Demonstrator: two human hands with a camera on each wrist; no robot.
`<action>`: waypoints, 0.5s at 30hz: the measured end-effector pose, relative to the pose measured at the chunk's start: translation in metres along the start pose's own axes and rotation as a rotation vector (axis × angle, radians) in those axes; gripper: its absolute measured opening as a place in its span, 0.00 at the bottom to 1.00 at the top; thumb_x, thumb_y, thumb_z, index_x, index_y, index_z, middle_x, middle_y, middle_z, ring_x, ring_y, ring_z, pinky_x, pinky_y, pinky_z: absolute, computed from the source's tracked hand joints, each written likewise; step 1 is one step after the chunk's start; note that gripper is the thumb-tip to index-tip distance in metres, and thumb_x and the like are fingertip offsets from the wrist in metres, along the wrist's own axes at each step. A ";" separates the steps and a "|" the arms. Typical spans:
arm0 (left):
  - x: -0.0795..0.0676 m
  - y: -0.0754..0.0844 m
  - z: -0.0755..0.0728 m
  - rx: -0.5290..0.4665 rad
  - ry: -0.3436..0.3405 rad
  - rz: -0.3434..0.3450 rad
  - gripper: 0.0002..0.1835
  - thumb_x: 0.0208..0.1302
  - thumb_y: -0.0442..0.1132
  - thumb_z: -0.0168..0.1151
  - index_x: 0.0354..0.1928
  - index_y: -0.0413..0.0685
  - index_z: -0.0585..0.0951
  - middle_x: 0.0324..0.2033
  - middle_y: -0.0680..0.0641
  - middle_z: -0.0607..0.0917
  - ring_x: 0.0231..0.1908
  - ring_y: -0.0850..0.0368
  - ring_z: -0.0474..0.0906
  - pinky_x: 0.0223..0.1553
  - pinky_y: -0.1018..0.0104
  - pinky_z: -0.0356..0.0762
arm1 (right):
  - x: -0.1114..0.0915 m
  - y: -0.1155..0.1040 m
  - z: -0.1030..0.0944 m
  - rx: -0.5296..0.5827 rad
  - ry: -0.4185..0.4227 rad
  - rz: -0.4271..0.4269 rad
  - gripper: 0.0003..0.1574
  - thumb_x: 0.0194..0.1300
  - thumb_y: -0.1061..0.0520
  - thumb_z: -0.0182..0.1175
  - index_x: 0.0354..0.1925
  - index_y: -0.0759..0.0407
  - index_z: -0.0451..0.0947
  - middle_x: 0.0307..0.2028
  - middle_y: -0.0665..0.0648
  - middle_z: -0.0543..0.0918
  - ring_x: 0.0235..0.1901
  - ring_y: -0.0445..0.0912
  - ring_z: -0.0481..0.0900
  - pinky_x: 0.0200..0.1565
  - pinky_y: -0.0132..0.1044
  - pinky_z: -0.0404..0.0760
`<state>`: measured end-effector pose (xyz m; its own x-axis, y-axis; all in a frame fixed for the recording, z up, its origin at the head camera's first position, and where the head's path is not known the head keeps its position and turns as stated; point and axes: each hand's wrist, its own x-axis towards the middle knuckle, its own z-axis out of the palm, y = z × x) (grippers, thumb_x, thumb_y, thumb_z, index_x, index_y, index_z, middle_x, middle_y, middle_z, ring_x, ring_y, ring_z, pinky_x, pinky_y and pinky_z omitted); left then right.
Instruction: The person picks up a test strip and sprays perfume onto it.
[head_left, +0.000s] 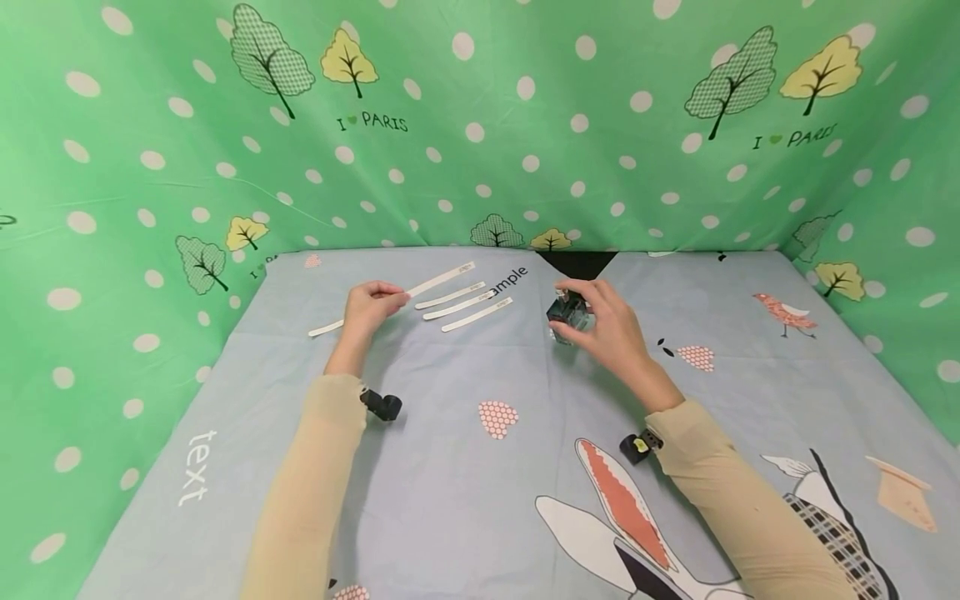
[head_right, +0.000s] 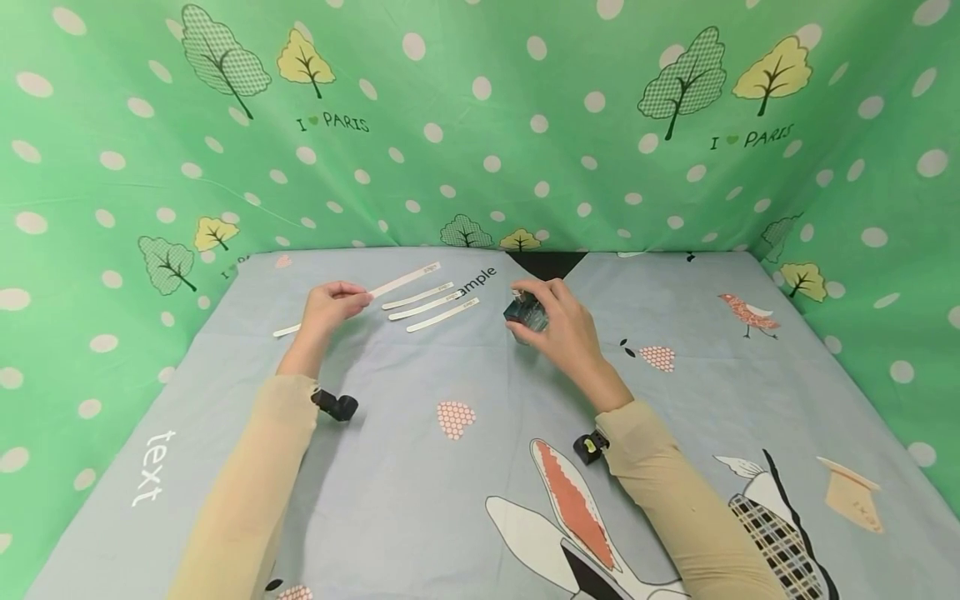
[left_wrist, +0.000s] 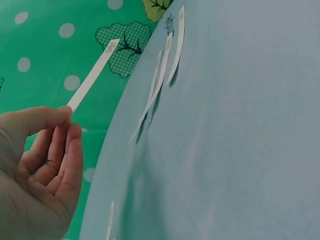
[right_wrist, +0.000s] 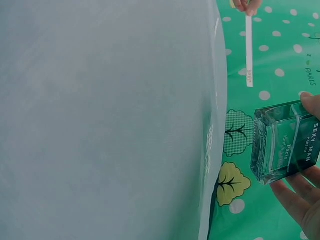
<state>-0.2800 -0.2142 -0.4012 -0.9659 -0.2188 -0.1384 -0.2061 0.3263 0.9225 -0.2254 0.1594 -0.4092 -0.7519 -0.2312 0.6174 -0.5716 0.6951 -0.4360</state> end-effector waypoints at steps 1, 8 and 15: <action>-0.001 0.001 0.000 -0.005 -0.006 0.006 0.12 0.62 0.39 0.69 0.44 0.39 0.83 0.26 0.61 0.81 0.32 0.67 0.82 0.51 0.65 0.85 | 0.000 0.000 0.000 0.000 0.000 0.001 0.37 0.52 0.52 0.78 0.59 0.47 0.76 0.46 0.62 0.79 0.37 0.53 0.80 0.36 0.46 0.84; -0.009 0.008 0.004 -0.025 -0.030 0.049 0.12 0.61 0.37 0.69 0.43 0.38 0.82 0.23 0.62 0.81 0.32 0.66 0.82 0.49 0.68 0.85 | 0.000 0.000 0.000 -0.002 -0.011 0.002 0.37 0.52 0.51 0.78 0.60 0.47 0.76 0.47 0.62 0.79 0.38 0.54 0.80 0.37 0.46 0.85; -0.017 0.014 0.007 -0.040 -0.040 0.067 0.11 0.61 0.37 0.69 0.42 0.37 0.82 0.23 0.62 0.81 0.34 0.61 0.84 0.40 0.78 0.83 | 0.000 0.000 0.000 0.003 -0.015 -0.002 0.37 0.52 0.51 0.78 0.60 0.47 0.76 0.47 0.62 0.79 0.38 0.54 0.80 0.38 0.46 0.84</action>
<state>-0.2676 -0.1997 -0.3883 -0.9830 -0.1602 -0.0895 -0.1351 0.3019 0.9437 -0.2252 0.1598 -0.4091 -0.7555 -0.2425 0.6087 -0.5743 0.6922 -0.4370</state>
